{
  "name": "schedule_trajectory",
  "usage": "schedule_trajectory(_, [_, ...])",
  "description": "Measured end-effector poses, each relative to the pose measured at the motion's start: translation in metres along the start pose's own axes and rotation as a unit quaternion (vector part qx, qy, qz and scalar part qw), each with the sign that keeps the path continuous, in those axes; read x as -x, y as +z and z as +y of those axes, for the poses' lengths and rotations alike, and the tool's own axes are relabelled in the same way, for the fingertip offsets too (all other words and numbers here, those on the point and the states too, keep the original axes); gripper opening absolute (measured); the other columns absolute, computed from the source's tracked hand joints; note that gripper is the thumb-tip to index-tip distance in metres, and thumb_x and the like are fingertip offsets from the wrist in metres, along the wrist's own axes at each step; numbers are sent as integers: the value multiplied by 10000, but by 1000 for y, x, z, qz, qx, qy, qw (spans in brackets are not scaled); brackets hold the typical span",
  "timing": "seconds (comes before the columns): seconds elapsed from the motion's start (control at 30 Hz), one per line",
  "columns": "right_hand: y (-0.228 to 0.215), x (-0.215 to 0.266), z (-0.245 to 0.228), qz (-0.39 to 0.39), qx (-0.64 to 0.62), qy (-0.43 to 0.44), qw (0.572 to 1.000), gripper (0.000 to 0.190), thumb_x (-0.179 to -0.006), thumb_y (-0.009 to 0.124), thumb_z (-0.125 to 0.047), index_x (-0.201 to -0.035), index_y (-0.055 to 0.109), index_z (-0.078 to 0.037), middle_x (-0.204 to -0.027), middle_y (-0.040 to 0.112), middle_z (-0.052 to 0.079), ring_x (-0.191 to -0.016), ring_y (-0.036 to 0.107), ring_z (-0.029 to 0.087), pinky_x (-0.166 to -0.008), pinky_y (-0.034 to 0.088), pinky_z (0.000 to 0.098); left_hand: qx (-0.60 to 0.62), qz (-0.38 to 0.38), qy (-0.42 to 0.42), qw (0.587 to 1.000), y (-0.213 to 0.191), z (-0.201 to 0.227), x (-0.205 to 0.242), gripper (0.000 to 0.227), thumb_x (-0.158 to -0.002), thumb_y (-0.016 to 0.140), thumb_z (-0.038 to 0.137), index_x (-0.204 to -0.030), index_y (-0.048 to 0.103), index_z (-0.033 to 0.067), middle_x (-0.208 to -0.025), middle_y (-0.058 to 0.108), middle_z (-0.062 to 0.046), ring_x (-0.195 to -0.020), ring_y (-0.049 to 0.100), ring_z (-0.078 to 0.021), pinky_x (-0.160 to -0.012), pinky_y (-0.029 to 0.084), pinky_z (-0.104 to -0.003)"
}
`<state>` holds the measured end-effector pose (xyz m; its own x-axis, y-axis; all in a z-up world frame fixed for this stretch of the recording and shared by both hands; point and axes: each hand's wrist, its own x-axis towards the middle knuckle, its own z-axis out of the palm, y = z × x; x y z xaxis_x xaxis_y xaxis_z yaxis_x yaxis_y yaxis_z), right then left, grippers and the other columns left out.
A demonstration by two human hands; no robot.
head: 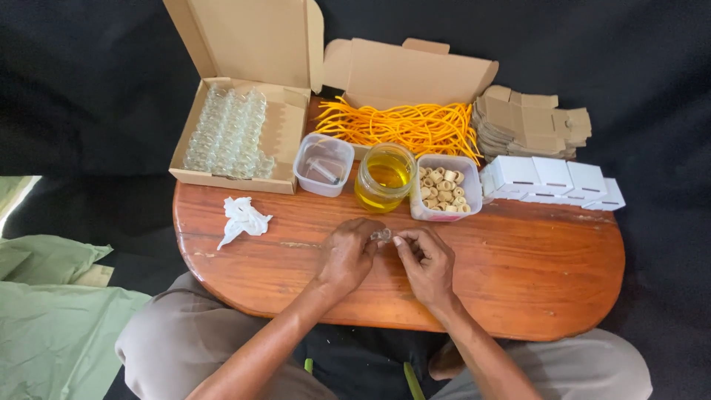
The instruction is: Assembling perfume sample kits by folding small cardboard boxes and filling syringes with perfume oil.
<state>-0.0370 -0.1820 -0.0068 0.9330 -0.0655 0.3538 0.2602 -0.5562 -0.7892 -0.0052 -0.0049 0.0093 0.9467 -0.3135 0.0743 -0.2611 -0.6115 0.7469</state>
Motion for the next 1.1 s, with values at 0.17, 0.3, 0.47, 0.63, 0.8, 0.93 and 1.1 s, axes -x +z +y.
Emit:
schedule_trajectory(0.17, [-3, -3, -7, -8, 7, -12, 1000, 102, -941, 702, -100, -856, 752, -74, -647, 616, 52, -521, 622, 203, -440, 490, 318, -26, 14, 2, 1000, 7, -5, 1, 270, -899, 711, 221, -1163, 737, 169, -966, 727, -69, -998, 712, -292, -887, 591, -402])
schedule_trajectory(0.3, [-3, -7, -14, 6, -11, -23, 1000, 148, -976, 663, -105, -855, 743, -77, -610, 587, 64, -511, 604, 202, -449, 479, 320, -32, 34, 4, 999, 12, -10, 0, 269, -886, 723, 201, -1150, 743, 155, -974, 734, -72, -1013, 703, -290, -894, 583, -400])
schedule_trajectory(0.47, [-4, -7, -15, 5, -3, -23, 1000, 133, -968, 676, -124, -867, 751, -81, -611, 583, 76, -515, 590, 218, -456, 467, 330, -31, 37, 10, 999, 13, -12, 0, 291, -889, 718, 186, -1175, 739, 137, -1007, 736, -91, -1045, 691, -295, -909, 575, -396])
schedule_trajectory(0.63, [-4, -7, -16, 3, -11, -24, 1000, 114, -964, 677, -106, -880, 746, -71, -637, 604, 92, -535, 609, 225, -469, 485, 334, -44, 24, -7, 999, 20, -18, -3, 300, -893, 719, 235, -1188, 733, 180, -1032, 734, -62, -1078, 680, -265, -933, 567, -373])
schedule_trajectory(0.8, [-4, -7, -19, 23, 5, -67, 998, 108, -963, 657, -67, -907, 750, -63, -668, 645, 87, -558, 640, 248, -482, 518, 346, -57, 4, -25, 998, 15, -12, -3, 352, -888, 724, 244, -1237, 705, 196, -1086, 730, -51, -1131, 661, -249, -973, 550, -377])
schedule_trajectory(0.93, [3, -10, -53, 41, 76, -179, 980, 27, -925, 718, -85, -935, 743, -79, -747, 669, 80, -639, 688, 288, -516, 560, 369, -51, 12, -31, 998, 18, -14, -3, 364, -880, 720, 208, -1242, 703, 187, -1069, 734, -79, -1143, 658, -268, -975, 548, -386])
schedule_trajectory(1.1, [26, -58, -109, -105, 129, -304, 938, 214, -931, 638, -10, -1137, 686, -39, -1037, 677, 184, -1013, 687, 414, -838, 584, 489, -223, 85, 8, 971, 74, -33, -5, 234, -843, 742, 252, -1076, 741, 256, -980, 741, -6, -1009, 684, -199, -842, 567, -320])
